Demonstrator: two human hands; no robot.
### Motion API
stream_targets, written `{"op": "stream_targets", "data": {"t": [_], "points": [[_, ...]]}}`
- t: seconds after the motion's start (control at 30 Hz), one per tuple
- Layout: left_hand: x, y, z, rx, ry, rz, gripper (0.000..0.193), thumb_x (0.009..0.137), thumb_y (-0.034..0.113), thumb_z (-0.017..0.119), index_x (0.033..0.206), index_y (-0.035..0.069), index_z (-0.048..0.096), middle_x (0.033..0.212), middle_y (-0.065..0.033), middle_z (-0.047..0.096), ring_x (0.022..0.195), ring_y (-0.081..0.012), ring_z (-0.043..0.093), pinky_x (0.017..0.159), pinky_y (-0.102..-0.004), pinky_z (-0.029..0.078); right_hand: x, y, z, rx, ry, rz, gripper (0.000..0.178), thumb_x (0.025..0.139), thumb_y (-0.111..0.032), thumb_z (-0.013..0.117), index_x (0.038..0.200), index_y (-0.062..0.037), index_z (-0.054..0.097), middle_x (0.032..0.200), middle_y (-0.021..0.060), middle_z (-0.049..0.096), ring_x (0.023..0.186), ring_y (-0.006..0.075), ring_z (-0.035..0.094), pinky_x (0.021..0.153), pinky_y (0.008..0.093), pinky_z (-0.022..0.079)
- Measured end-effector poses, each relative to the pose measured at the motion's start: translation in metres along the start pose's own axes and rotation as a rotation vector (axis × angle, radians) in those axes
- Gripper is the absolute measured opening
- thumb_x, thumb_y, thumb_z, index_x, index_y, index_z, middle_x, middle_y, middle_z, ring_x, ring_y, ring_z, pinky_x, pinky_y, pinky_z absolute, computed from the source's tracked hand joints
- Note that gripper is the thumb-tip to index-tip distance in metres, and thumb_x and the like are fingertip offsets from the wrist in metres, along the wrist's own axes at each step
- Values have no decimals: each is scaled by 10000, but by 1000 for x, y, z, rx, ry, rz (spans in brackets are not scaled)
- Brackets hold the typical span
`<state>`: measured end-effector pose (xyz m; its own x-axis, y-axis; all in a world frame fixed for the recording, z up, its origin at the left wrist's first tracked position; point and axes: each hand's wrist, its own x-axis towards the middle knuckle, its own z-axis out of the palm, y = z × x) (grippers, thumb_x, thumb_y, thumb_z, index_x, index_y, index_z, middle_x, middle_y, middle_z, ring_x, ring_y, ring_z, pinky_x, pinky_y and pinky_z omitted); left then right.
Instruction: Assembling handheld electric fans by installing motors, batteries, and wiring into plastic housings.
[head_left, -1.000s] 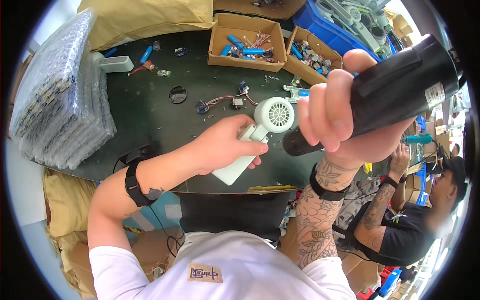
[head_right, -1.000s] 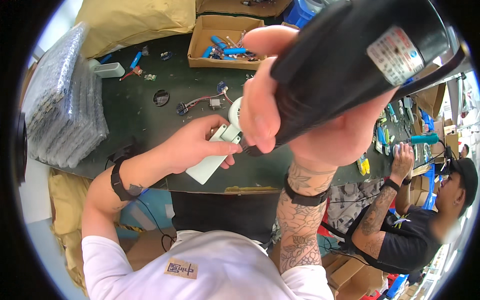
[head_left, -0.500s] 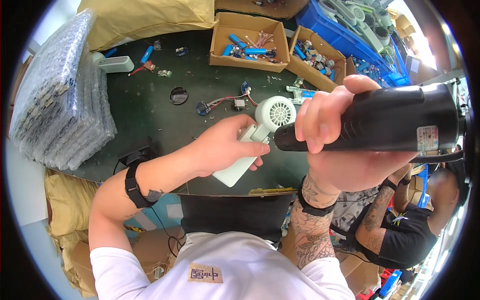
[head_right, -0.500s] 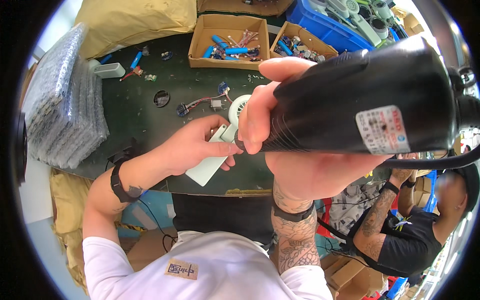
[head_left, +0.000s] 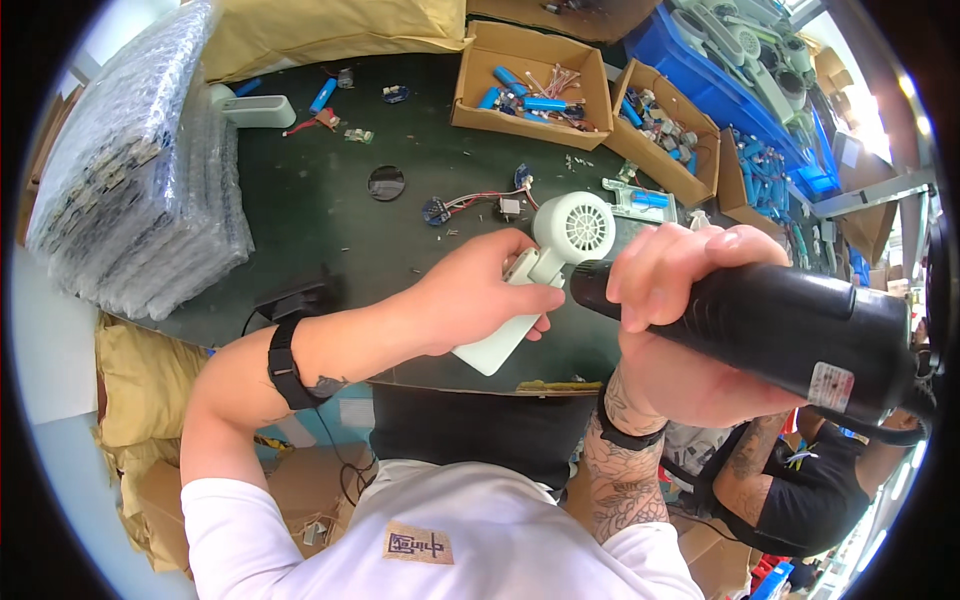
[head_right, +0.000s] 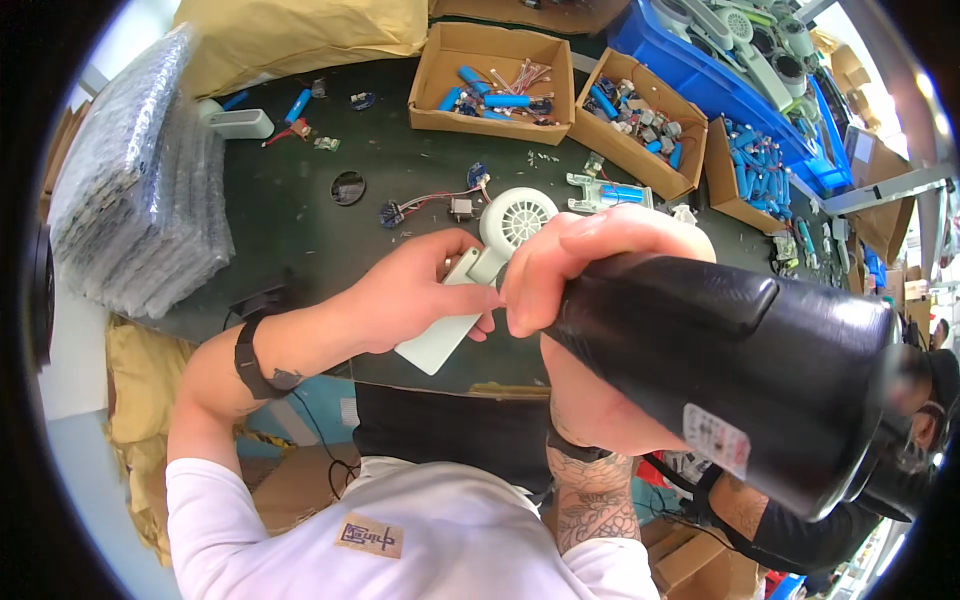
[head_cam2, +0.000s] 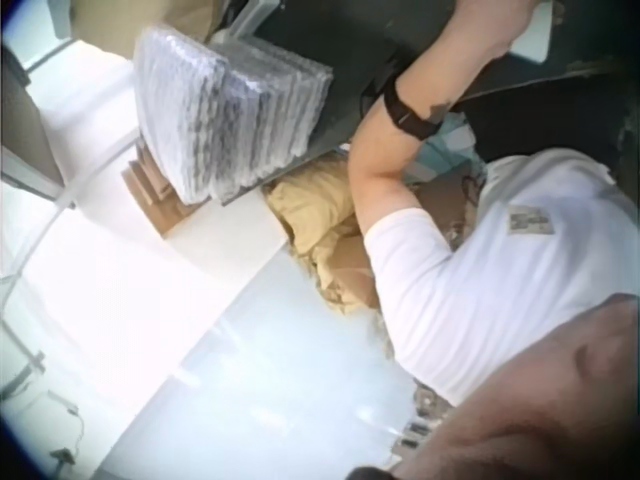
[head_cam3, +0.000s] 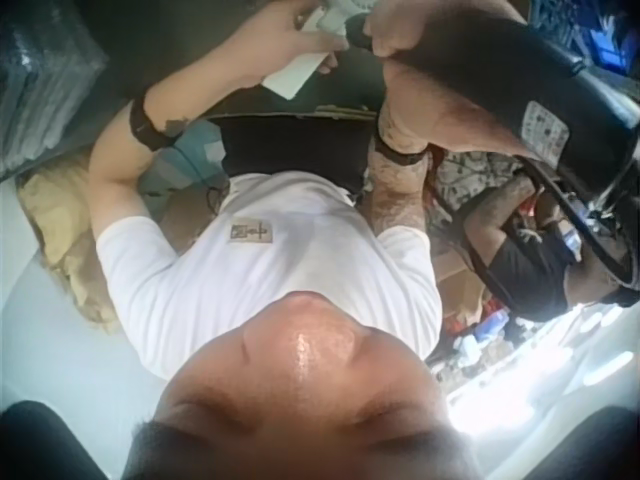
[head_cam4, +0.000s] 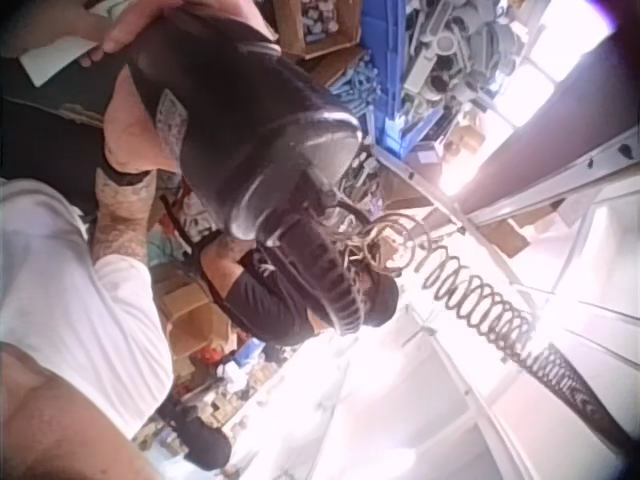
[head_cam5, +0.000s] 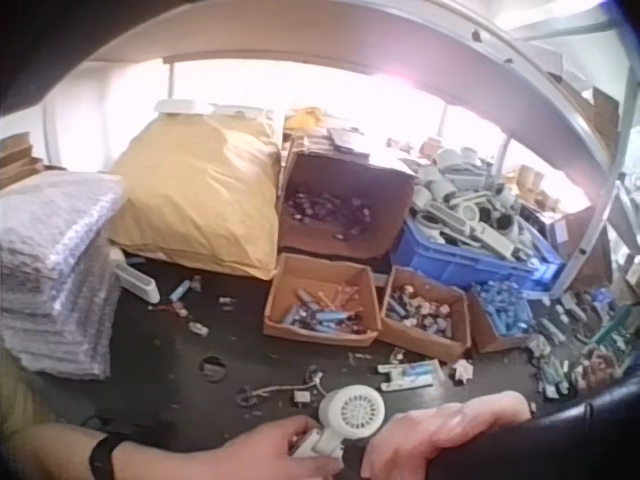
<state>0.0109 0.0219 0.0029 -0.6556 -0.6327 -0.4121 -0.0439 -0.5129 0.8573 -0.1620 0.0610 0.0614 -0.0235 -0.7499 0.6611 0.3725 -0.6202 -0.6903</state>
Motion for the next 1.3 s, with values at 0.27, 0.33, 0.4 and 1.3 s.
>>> {"op": "stream_targets", "data": {"t": [0.27, 0.33, 0.4, 1.3], "points": [[1, 1, 1, 34, -3, 4, 413, 943, 89, 746, 1262, -67, 535, 997, -129, 714, 813, -188, 733, 728, -342, 598, 3, -5, -7, 12, -65, -37, 987, 895, -899, 433, 1283, 0, 554, 759, 81, 587, 587, 216, 557, 570, 393, 459], [2, -1, 0, 31, -10, 4, 420, 939, 84, 746, 1265, -70, 530, 997, -128, 715, 813, -188, 732, 733, -343, 598, 0, -8, -1, 17, -9, -9, 1002, 898, -898, 427, 1322, 2, 546, 755, 75, 580, 584, 210, 551, 571, 391, 456], [3, -6, -3, 53, -32, 27, 425, 931, 65, 740, 1269, -72, 523, 1003, -128, 710, 831, -190, 731, 749, -343, 595, 1, -11, 1, 25, 45, 21, 1018, 901, -898, 421, 1361, 3, 538, 750, 68, 574, 582, 204, 545, 572, 388, 454], [1, -12, 2, -26, -50, 146, 393, 960, 57, 720, 1253, -41, 477, 1138, -128, 697, 977, -204, 739, 833, -336, 593, 8, -7, -4, 16, -52, -100, 1044, 952, -862, 339, 1525, 4, 448, 875, 65, 566, 672, 200, 520, 649, 390, 448]]}}
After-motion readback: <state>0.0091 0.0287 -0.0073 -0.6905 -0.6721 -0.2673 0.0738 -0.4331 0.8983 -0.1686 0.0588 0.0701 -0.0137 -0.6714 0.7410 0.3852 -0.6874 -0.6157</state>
